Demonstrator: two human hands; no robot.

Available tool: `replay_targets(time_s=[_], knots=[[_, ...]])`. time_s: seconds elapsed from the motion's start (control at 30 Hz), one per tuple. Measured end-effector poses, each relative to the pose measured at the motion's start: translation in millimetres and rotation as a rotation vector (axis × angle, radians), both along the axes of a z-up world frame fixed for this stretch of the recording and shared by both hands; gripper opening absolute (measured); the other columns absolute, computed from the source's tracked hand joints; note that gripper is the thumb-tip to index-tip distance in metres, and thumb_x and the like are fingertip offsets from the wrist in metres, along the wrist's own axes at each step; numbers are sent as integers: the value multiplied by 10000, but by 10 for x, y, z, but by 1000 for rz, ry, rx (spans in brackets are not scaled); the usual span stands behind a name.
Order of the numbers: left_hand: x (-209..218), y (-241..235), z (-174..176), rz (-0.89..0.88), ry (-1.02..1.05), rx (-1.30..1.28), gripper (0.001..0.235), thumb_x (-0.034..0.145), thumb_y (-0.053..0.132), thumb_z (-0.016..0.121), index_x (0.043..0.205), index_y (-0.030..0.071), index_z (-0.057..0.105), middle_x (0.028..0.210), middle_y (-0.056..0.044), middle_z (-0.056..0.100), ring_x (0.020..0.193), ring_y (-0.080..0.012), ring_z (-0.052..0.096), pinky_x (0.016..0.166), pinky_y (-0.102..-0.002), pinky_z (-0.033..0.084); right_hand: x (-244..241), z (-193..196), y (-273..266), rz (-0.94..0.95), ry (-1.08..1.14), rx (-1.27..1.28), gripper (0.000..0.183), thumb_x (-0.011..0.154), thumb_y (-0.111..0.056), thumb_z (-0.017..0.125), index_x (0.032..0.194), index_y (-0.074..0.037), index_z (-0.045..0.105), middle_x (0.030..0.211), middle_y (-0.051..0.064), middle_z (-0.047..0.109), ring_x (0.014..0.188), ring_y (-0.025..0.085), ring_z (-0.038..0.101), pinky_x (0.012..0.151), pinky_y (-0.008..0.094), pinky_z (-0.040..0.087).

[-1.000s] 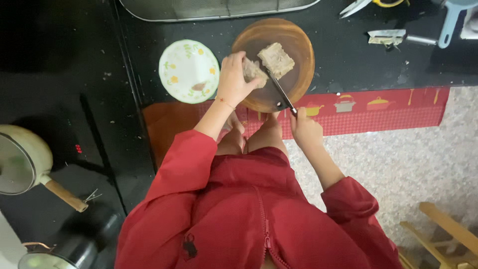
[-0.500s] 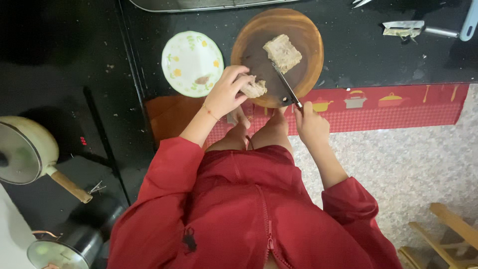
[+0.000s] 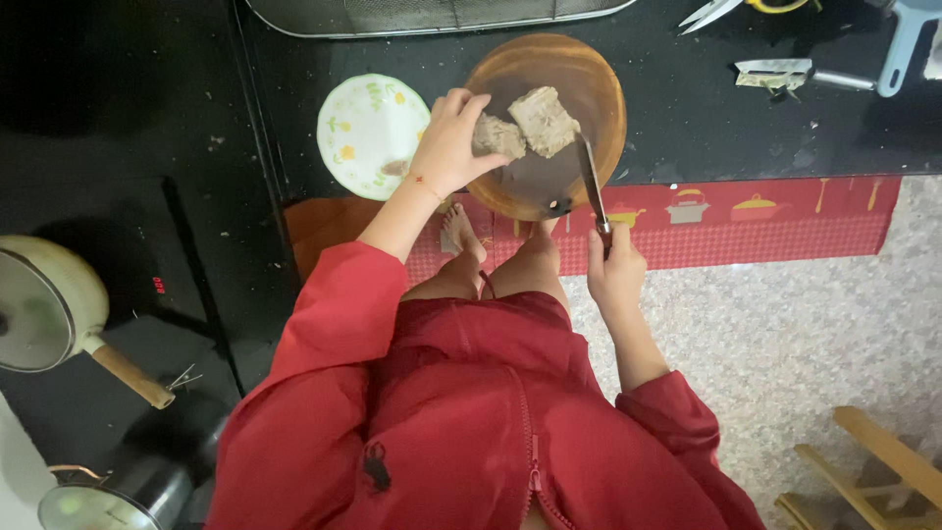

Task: The person washes a wooden cutting board in a sink, wipes it with a cloth, and then uses a knife to slice a piece of cooked meat on the board before transferring portions of food from one pot to another using a ladle.

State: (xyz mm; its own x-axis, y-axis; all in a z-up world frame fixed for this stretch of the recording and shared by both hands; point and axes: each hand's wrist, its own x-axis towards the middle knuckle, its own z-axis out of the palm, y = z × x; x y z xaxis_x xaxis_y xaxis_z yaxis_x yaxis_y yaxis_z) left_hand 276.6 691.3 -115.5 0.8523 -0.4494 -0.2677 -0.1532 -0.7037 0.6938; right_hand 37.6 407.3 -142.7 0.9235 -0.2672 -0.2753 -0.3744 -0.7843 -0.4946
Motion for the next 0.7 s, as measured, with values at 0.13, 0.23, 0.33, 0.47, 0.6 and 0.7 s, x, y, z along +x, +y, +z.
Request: replay_targets(time_s=[0.13,0.23,0.33,0.47,0.6,0.7], knots=[[98,-48,80,-120,-105,-25,833,923,461,903,1552,40,555,1526,-196,532,1410,-386,504,1211,-551,436,212,270,105,-147,-74,118,215,1167,-328,564,1167,-113,577,828,74,672,721,354,641,678,485,455],[226,-358,280,-288,-168,3,781,896,250,860,1576,47,535,1639,-228,455,1498,-422,450,1270,-572,390,253,305,102,-221,-88,182,192,1164,-305,576,1125,-117,577,753,45,653,659,258,636,659,434,454],[343,-727,331,-499,-357,158,758,766,105,870,1471,118,592,1521,-162,505,1405,-390,477,1186,-536,410,308,431,160,-307,-93,285,190,1161,-286,576,1089,-113,605,722,43,671,672,215,663,697,396,496],[482,-1058,342,-714,-432,421,856,562,444,1040,1316,220,703,1358,-42,625,1271,-315,535,856,-514,541,329,523,186,-443,-108,485,286,1158,-247,576,912,-116,511,650,22,599,630,128,587,695,329,501],[613,-1017,483,-676,-284,373,802,647,419,1012,1339,182,684,1388,-80,609,1344,-341,523,863,-550,628,226,425,55,-410,-144,510,279,1168,-266,563,930,-127,522,685,12,564,631,125,603,632,320,512],[659,-625,685,-468,-234,141,625,665,322,970,1165,144,640,1270,-115,579,1191,-365,532,721,-532,607,127,374,-51,-369,-164,447,211,1155,-268,568,1042,-98,620,712,45,615,656,159,634,679,343,532]])
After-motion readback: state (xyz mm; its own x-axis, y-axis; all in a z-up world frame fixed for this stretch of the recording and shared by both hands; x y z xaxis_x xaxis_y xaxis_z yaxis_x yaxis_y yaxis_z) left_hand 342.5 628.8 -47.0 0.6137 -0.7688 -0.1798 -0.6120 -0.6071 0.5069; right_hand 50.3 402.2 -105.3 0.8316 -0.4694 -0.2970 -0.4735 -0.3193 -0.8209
